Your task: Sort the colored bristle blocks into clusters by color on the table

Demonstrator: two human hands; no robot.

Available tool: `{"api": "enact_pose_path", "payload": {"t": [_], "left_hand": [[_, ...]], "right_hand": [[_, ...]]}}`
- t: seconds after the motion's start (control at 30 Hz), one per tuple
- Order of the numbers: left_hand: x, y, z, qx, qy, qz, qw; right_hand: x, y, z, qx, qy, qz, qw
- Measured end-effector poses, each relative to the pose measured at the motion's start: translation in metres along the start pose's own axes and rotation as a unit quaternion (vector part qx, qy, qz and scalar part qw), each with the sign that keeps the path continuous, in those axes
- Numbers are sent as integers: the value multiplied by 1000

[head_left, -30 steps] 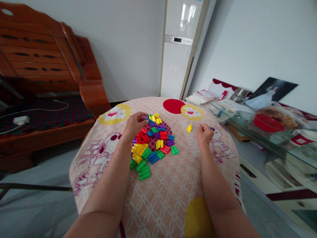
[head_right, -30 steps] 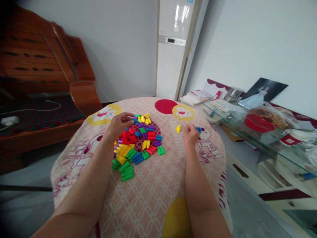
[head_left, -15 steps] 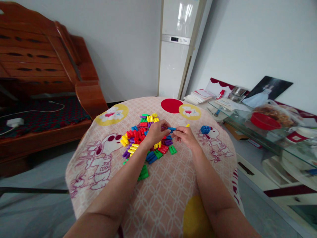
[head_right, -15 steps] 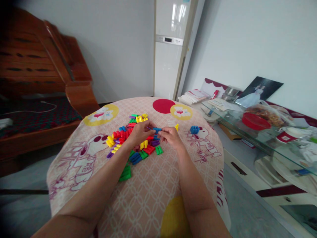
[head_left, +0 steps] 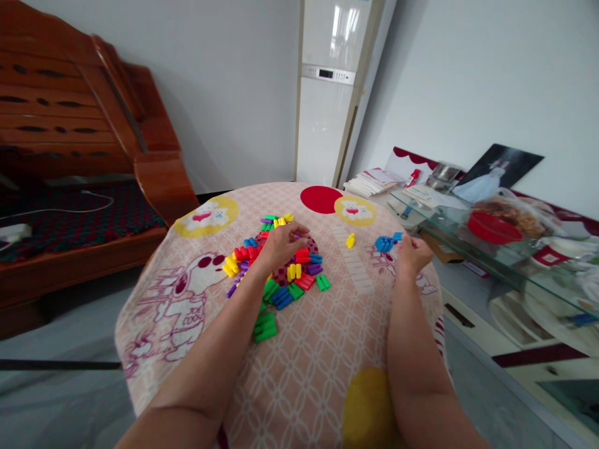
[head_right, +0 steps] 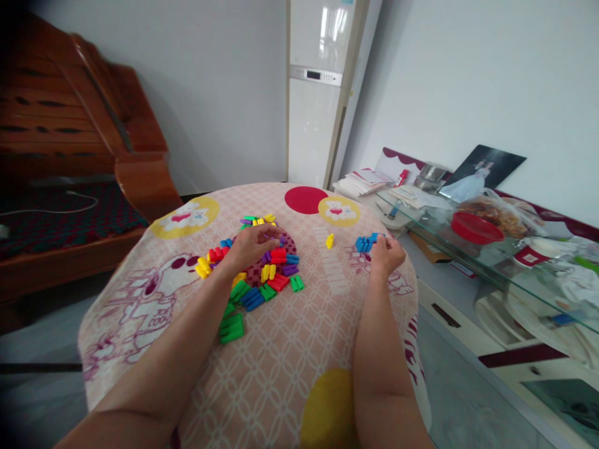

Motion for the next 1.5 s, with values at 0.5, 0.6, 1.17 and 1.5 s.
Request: {"api": "enact_pose_path", "payload": {"t": [0.5,0.6,1.17,1.5], "left_hand": [[-3,15,34,5,-42,75,996],[-4,27,47,73,-81,102,989],[-8,49,25,342,103,90,930],[-9,52,23,332,121,90,931]], "right_hand": [[-5,-17,-2,-301,64,46,950],[-5,-15,-1,-296,47,43,953],[-31,2,-26,-120,50,212,969],[-32,-1,-30,-92,59,228,967]]}}
Point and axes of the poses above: each hand's wrist, its own x-axis towards the middle knuckle, its own z-axis out of the back of the hand, y = z × x, the point moved 2 cm from there along x, towards the middle knuckle, and after that the axes turned 8 degrees about x, right-handed, at the moved point
